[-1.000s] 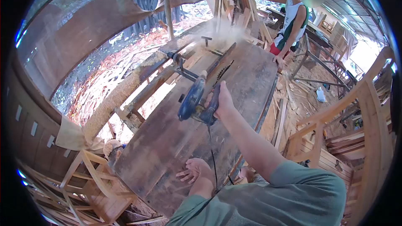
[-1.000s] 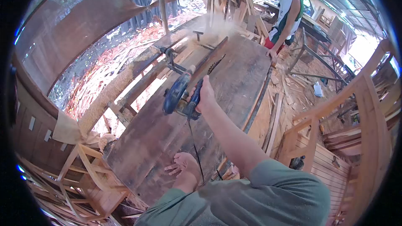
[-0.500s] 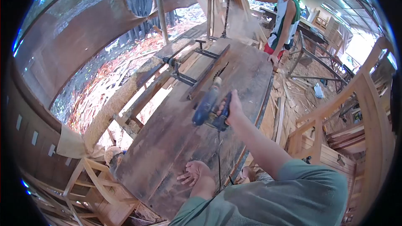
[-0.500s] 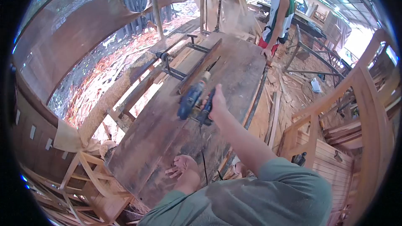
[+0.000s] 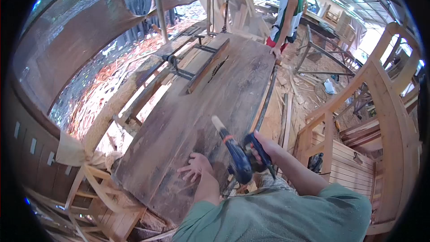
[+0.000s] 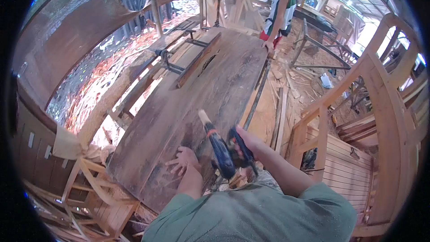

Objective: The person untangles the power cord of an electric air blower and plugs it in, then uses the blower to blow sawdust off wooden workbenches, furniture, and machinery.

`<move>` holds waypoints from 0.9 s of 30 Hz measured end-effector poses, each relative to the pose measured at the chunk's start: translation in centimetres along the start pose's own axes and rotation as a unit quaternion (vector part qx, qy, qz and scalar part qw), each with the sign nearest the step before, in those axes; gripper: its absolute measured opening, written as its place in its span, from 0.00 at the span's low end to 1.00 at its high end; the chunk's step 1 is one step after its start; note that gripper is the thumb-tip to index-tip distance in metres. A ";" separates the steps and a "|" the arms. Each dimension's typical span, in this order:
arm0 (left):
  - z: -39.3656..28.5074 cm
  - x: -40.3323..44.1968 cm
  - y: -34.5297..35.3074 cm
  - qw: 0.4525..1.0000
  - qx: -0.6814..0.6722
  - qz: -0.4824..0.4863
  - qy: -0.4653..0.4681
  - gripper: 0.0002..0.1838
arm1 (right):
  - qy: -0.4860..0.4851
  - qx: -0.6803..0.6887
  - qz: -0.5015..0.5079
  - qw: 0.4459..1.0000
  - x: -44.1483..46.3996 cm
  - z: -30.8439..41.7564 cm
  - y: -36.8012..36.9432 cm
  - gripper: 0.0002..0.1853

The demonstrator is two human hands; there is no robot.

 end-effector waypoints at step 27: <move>35.9 0.2 -10.2 0.946 0.175 0.186 0.198 0.31 | -0.255 -0.307 -0.068 0.914 -8.5 -7.4 -18.8 0.23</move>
Point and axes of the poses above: each hand's wrist, its own x-axis towards the middle knuckle, its own y-axis out of the palm, z = x × y, the point moved 2 cm from there along x, towards the middle knuckle, and after that the axes turned 10 degrees about x, right-handed, at the moved point
